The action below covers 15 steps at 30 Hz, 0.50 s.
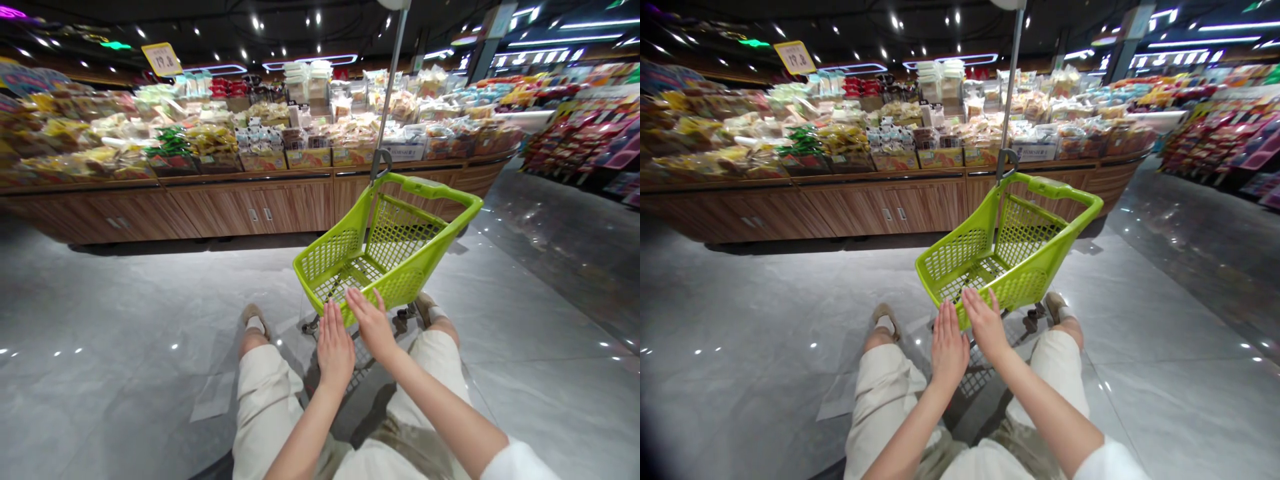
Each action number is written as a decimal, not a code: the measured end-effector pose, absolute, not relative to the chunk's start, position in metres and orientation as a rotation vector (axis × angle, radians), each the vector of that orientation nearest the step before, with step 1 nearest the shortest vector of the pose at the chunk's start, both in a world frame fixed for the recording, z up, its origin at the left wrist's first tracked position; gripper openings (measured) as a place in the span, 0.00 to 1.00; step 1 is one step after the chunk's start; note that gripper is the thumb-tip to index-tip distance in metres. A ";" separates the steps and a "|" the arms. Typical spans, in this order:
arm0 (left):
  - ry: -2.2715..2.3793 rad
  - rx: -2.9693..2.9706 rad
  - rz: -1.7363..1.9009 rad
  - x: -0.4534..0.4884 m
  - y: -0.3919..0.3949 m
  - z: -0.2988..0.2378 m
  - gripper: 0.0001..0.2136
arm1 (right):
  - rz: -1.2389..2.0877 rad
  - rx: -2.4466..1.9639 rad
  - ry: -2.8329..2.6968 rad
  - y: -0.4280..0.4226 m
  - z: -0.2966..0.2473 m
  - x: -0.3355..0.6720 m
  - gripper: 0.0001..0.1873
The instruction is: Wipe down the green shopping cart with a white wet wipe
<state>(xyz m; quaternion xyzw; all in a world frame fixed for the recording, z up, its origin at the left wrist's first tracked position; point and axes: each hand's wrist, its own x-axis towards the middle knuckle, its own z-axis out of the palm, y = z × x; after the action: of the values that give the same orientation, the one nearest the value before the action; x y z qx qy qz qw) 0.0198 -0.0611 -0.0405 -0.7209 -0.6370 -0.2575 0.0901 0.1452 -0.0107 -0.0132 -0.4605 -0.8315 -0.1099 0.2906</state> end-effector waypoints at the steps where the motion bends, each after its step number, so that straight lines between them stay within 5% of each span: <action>1: -1.892 -2.141 -0.757 0.019 -0.061 -0.041 0.43 | -0.283 -1.159 -2.271 -0.016 -0.015 0.136 0.36; 10: -1.878 -2.138 -0.736 0.017 -0.061 -0.039 0.40 | -0.351 -1.453 -2.077 0.031 0.002 0.224 0.42; 15: -1.890 -2.138 -0.759 0.022 -0.061 -0.041 0.41 | -0.306 -1.324 -2.136 -0.002 -0.011 0.156 0.40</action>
<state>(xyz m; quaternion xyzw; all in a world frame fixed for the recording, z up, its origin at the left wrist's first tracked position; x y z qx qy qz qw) 0.0215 -0.0609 -0.0414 -0.7208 -0.6372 -0.2560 0.0944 0.1564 -0.0023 -0.0110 -0.4990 -0.8047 -0.1153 0.3002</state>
